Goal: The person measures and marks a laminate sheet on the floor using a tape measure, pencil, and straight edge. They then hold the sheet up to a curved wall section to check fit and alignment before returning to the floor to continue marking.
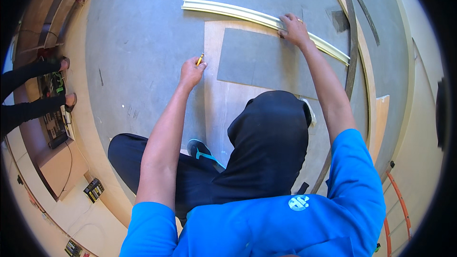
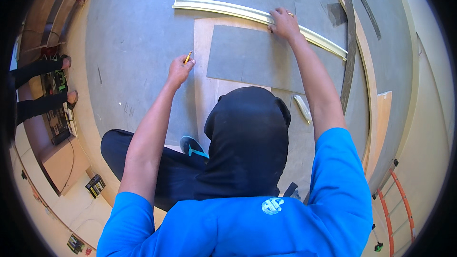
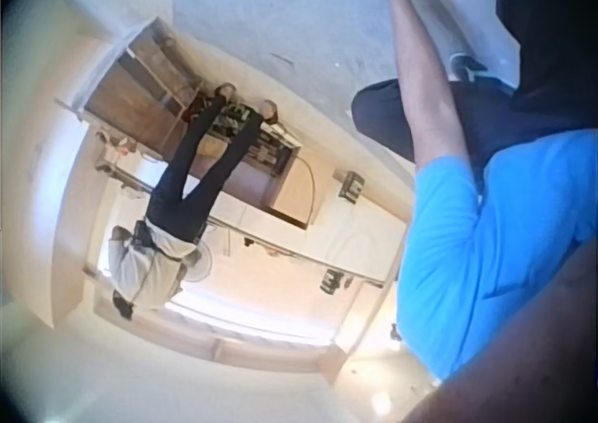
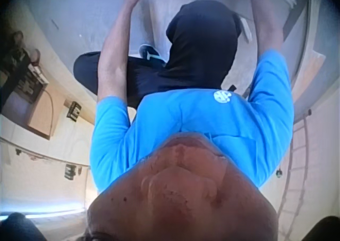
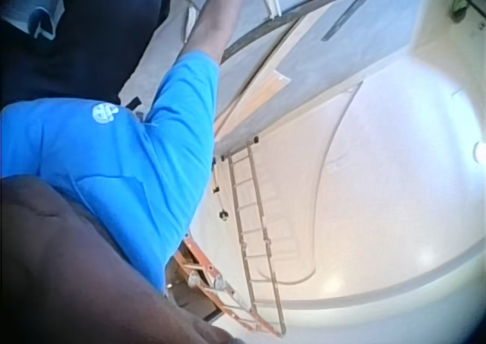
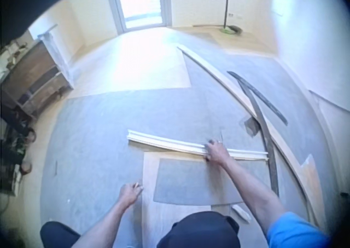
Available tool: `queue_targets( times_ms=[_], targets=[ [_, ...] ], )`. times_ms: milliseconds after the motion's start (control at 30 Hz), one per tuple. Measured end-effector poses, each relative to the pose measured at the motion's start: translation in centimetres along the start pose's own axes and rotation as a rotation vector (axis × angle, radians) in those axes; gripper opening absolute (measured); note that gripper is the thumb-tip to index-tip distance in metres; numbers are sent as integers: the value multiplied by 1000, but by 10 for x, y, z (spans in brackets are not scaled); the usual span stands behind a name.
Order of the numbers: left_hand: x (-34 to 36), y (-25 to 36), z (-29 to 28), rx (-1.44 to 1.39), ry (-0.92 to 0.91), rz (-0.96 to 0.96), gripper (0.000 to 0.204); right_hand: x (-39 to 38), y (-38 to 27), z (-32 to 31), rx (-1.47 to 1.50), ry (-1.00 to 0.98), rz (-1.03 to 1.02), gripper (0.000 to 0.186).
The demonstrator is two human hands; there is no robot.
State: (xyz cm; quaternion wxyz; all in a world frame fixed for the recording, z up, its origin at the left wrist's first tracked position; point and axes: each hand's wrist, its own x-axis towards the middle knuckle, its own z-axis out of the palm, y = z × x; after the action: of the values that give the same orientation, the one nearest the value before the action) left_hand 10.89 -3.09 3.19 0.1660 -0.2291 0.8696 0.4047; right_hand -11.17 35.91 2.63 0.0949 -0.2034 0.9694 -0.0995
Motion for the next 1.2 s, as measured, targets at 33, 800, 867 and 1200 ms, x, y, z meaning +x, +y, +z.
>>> queue_targets(
  times_ms=[33,800,867,1200],
  targets=[
    [-2,-2,-5,0,16,17,23,1,0,-2,2,-23,10,60],
    [-73,147,-125,596,444,518,64,32,-77,-124,-114,-107,-542,56],
    [-90,143,-92,567,128,319,70,27,-88,-107,-164,-191,-650,51],
    [-120,94,46,444,-140,53,68,19,-124,-55,-145,-454,-875,57]
  ],
)
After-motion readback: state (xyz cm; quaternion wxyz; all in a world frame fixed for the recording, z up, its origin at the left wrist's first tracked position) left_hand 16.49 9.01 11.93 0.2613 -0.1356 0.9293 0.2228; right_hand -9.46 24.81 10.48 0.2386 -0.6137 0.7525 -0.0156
